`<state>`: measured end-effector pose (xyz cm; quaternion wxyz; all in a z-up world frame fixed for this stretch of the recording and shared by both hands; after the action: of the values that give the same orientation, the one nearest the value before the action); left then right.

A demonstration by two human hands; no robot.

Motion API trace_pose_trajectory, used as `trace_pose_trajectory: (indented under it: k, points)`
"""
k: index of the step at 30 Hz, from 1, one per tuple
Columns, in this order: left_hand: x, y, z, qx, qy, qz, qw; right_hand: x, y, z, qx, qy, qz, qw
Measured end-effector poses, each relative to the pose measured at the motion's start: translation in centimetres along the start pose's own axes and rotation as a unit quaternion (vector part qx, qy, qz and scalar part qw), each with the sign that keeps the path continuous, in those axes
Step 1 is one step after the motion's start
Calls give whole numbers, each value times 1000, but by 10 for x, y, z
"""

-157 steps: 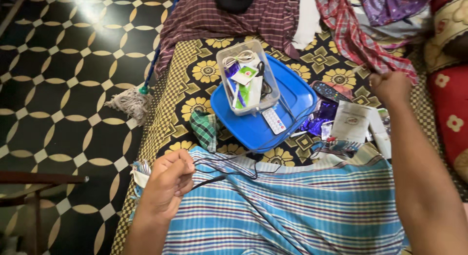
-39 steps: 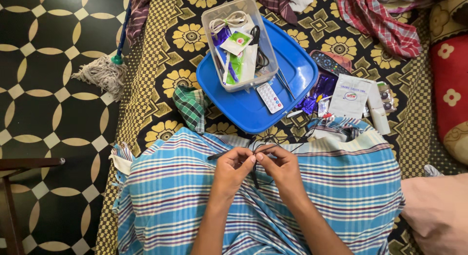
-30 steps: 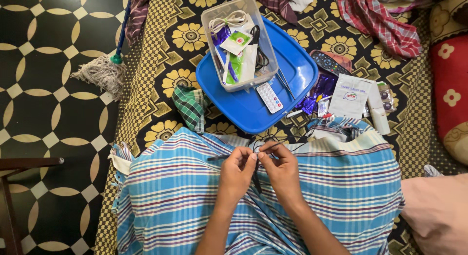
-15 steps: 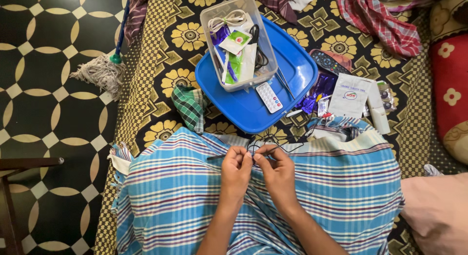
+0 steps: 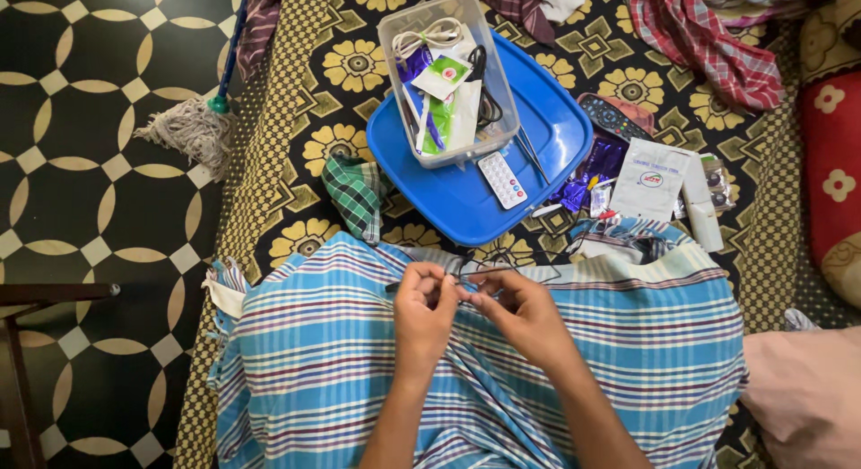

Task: The person sits on the floor and repeatedly handles a black wire, stripping and twisting its ends with their hands. They occasionally pick up a small metal tool from a nearby blue tray to assist with the wire ends. The task continues without a visible final state or completed assembly.

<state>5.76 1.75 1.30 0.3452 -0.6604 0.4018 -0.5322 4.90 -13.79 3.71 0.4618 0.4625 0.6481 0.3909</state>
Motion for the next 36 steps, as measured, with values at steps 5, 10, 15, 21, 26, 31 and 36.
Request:
trace_pose_trajectory:
  k: [5, 10, 15, 21, 26, 31, 36]
  points:
    - [-31, -33, 15, 5, -64, 113, 992, -27, 14, 0, 7, 50, -251, 967]
    - [-39, -48, 18, 36, -16, 80, 996, -44, 30, -5, -37, 86, -288, 953]
    - [-29, -47, 12, 28, 17, 100, 994, -44, 68, -20, -187, -152, -327, 914]
    - [-5, -60, -3, 30, 37, 173, 984, 8, 78, -28, -328, -112, -234, 908]
    - [4, -82, -17, 42, 41, 241, 969, 33, 36, -6, -191, 36, -40, 980]
    - [1, -107, -32, 20, 84, 250, 964, 35, 31, 9, -156, 71, -158, 972]
    - [-22, -149, -42, 36, 124, 208, 969, -9, 37, 23, -45, -55, -386, 920]
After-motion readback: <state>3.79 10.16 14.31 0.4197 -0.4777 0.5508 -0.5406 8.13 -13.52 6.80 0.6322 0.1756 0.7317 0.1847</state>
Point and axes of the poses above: each hand's wrist, its own z-axis towards the middle knuckle, its own x-axis out of the palm, y = z × x, the point moved 5 cm from there along z, towards the middle knuckle, and after that the axes turned 6 degrees about -z, right-handed, at the moved point
